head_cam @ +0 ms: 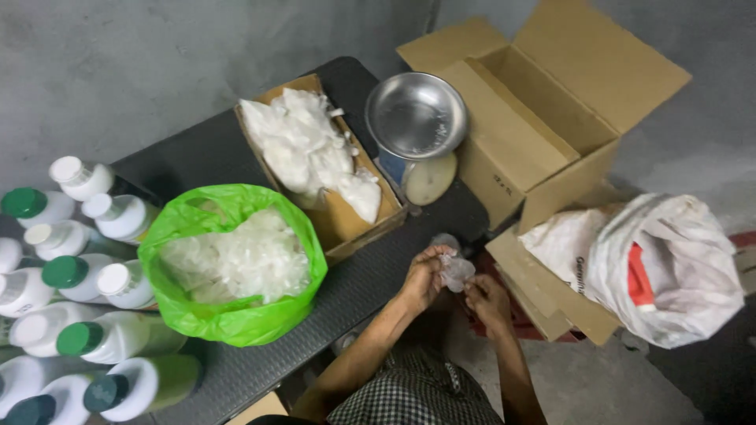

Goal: Measure and bag white powder using a scoop and a weighing scale.

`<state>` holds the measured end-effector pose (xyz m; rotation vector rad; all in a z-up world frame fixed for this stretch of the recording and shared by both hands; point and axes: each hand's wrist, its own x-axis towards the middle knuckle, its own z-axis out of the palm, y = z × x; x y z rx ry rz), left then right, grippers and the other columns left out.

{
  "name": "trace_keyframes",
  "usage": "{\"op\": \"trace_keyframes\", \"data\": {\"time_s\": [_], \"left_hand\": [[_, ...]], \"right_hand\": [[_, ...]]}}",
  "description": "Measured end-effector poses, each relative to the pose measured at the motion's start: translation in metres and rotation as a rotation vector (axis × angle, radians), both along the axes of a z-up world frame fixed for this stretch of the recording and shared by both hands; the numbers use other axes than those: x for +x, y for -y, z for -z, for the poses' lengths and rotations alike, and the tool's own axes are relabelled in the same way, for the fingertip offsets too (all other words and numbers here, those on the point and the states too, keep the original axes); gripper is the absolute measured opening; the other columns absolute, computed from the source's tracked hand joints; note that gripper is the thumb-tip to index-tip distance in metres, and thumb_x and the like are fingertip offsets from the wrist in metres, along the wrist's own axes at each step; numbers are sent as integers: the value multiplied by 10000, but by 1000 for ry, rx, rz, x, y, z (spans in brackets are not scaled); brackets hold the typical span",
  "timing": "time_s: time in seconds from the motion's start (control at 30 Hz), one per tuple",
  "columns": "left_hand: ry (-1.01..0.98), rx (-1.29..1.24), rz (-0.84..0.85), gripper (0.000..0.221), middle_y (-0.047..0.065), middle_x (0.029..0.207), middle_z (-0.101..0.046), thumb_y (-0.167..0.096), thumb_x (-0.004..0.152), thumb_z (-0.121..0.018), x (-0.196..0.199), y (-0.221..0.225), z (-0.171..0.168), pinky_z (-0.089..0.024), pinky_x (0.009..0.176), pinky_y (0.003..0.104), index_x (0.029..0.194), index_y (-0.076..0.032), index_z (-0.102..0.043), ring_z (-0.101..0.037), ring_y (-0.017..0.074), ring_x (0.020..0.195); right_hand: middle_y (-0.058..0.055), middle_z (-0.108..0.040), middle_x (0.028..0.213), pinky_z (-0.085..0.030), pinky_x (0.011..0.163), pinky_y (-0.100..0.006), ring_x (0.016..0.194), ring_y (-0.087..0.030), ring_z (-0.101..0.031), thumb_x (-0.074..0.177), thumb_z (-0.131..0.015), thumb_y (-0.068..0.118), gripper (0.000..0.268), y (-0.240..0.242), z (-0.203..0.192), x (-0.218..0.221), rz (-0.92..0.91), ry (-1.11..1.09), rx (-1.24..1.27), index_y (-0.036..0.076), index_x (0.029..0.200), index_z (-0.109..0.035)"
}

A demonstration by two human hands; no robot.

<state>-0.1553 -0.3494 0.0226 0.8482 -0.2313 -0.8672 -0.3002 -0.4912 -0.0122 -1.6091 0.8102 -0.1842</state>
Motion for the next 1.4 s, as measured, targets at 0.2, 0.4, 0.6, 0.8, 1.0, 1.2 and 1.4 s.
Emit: {"op": "trace_keyframes", "data": {"time_s": [0.2,0.4,0.6,0.8,1.0,1.2,1.4], "left_hand": [[-286,-193,150,361,88,986,-668,53,847,-452,-41,30,23,-564,851,367,1137,-19,-654,-676,229,903],[-331,-165,224,383,58,1084,-720,-53,823,-558,-78,48,8,-570,901,341,1191,-52,-663,-705,197,1003],[396,495,409,370,51,989,-737,-102,861,-772,-104,71,118,-557,800,328,1215,-26,-696,-680,168,877],[69,705,164,255,88,935,-693,-104,891,-751,-111,71,52,-536,713,428,1101,-14,-637,-642,185,761],[-738,-21,322,140,86,836,-679,-108,947,-495,-72,113,122,-630,784,370,957,-30,-611,-689,206,732],[-376,-21,447,48,-18,753,-616,-144,972,-610,-79,131,95,-490,587,310,954,-104,-629,-588,133,640],[-213,156,612,247,-19,877,-717,-196,892,-682,-84,115,59,-536,696,295,1126,-127,-716,-655,122,769]], "right_hand": [[-1,-620,1117,-574,692,-323,923,-127,-643,898,-684,215,441,8,-49,-43,329,-2,187,151,1307,-532],[-124,-707,1117,-572,826,-391,975,-203,-681,918,-680,117,377,63,37,-78,6,106,-65,-21,1265,-623],[-113,-706,1113,-583,829,-493,1003,-278,-693,925,-573,196,312,118,78,-121,289,280,833,66,1207,-611],[-76,-713,1198,-570,874,-493,1096,-253,-674,948,-598,314,397,121,74,-164,212,364,852,93,1277,-599],[-103,-693,1234,-557,831,-523,1072,-272,-656,950,-667,259,452,94,74,-181,111,393,824,62,1351,-598],[-11,-671,1196,-558,846,-410,1045,-166,-656,915,-662,270,447,95,14,-150,68,237,543,121,1327,-573],[-37,-697,1054,-533,836,-328,974,-155,-633,977,-693,231,294,108,19,-126,-129,207,149,10,1170,-696]]}}
